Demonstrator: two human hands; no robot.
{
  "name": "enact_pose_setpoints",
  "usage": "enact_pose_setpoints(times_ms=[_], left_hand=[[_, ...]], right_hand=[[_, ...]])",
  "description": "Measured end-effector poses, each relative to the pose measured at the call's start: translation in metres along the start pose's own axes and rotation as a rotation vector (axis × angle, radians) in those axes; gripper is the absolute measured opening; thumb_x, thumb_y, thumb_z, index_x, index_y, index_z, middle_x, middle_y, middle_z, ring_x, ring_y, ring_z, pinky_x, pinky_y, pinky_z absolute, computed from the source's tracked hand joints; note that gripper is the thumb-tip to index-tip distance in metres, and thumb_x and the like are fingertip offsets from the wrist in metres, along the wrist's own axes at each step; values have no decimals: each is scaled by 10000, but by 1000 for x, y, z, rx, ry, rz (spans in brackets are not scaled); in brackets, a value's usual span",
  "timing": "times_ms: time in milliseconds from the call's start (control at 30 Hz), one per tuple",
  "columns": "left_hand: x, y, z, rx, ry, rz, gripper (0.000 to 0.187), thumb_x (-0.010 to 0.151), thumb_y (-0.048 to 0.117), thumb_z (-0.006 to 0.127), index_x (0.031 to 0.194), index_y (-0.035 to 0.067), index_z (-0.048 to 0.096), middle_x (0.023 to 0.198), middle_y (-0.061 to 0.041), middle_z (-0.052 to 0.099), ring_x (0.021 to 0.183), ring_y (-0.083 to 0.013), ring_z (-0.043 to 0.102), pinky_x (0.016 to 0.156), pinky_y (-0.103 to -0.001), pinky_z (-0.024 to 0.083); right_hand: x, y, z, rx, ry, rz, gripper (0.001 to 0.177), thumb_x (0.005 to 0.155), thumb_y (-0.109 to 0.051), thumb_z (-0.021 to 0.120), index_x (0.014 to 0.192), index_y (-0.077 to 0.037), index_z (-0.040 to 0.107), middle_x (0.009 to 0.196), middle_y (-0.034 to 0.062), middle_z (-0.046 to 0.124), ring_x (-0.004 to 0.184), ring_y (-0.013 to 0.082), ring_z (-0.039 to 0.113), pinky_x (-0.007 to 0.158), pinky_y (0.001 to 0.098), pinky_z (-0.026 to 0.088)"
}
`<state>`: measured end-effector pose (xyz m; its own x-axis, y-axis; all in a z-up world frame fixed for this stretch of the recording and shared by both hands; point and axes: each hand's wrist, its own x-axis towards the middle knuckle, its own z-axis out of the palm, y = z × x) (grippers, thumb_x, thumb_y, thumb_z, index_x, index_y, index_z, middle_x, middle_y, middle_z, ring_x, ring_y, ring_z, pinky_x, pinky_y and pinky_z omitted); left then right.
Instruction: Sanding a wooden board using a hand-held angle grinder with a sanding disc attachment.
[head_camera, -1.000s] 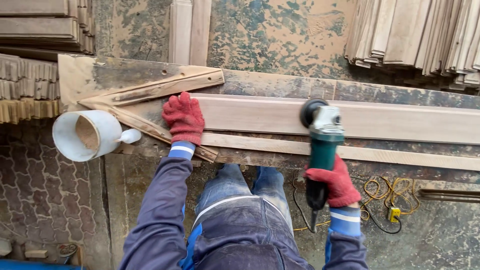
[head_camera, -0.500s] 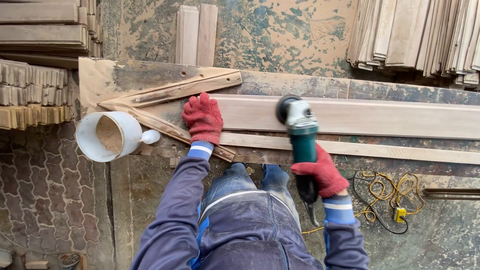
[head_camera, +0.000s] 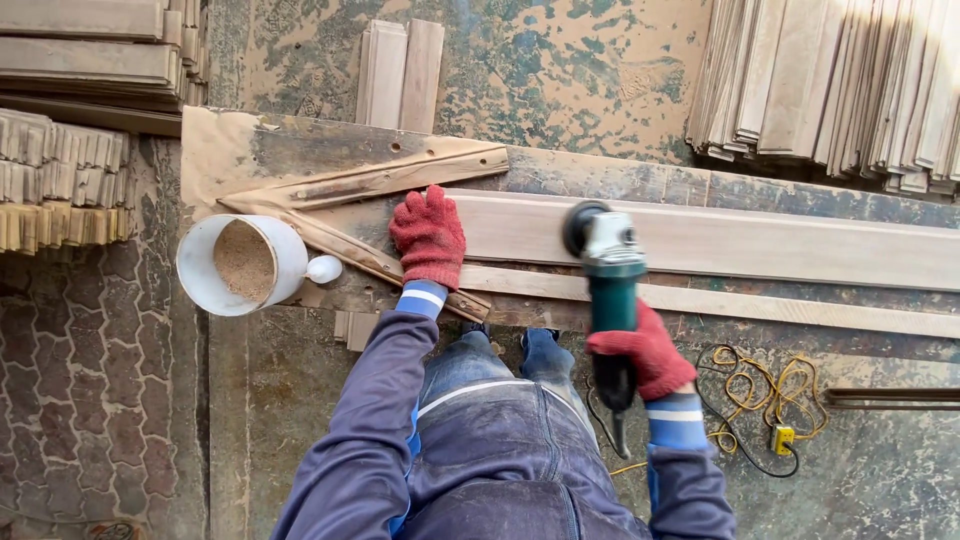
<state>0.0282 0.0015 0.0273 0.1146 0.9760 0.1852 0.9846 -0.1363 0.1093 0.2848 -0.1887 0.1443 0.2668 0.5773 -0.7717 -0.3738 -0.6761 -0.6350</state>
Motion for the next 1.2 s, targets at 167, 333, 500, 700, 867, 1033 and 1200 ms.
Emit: enact_pose_setpoints(times_ms=[167,333,500,700,867,1033,1200], left_hand=[[1,-6,-1,-1,15,52,260,970,339,612,1172,179,579,964,-79,548,843,-309,592,725,-474,472],[1,-8,-2,15,-24,60,243,966,331,619,1152,175,595,970,-75,577,844,-302,616,729,-463,489],[-2,-15,15,14,48,70,258,973,313,597,1188,175,564,983,-79,555,843,-305,588,712,-476,463],[-1,-10,9,-23,55,58,291,954,293,627,1207,163,564,1002,-99,571,901,-316,607,726,-471,477],[-1,-24,29,-71,3,67,311,923,220,648,1216,167,561,1020,-102,572,936,-318,608,758,-482,490],[12,-53,-9,-284,-107,131,219,1030,136,553,1245,113,590,1017,-185,642,965,-409,665,805,-541,549],[8,-68,-41,-79,-234,48,346,883,500,674,679,222,651,706,-77,596,781,-340,683,721,-493,543]], right_hand=[[5,5,48,-153,-156,-38,758,385,-42,1009,1088,-104,731,853,146,711,796,284,690,682,397,560],[2,-2,30,-283,-147,-46,806,380,-157,1058,1121,-137,742,915,137,734,880,291,696,743,396,553],[-6,-6,-44,133,107,32,515,582,52,851,1043,-81,664,822,183,688,717,353,706,697,472,582],[8,14,-100,214,111,-4,408,691,23,784,1044,-75,605,840,212,689,722,384,721,695,495,589],[-1,7,-29,76,74,-38,538,551,57,842,1041,-61,654,813,202,687,712,352,707,667,463,568],[4,0,40,-119,-76,-27,690,435,-1,949,1075,-104,714,834,132,687,748,287,670,672,406,541],[18,-2,85,-376,-248,-33,774,421,-175,1015,1134,-125,717,907,152,680,863,308,657,755,396,511]])
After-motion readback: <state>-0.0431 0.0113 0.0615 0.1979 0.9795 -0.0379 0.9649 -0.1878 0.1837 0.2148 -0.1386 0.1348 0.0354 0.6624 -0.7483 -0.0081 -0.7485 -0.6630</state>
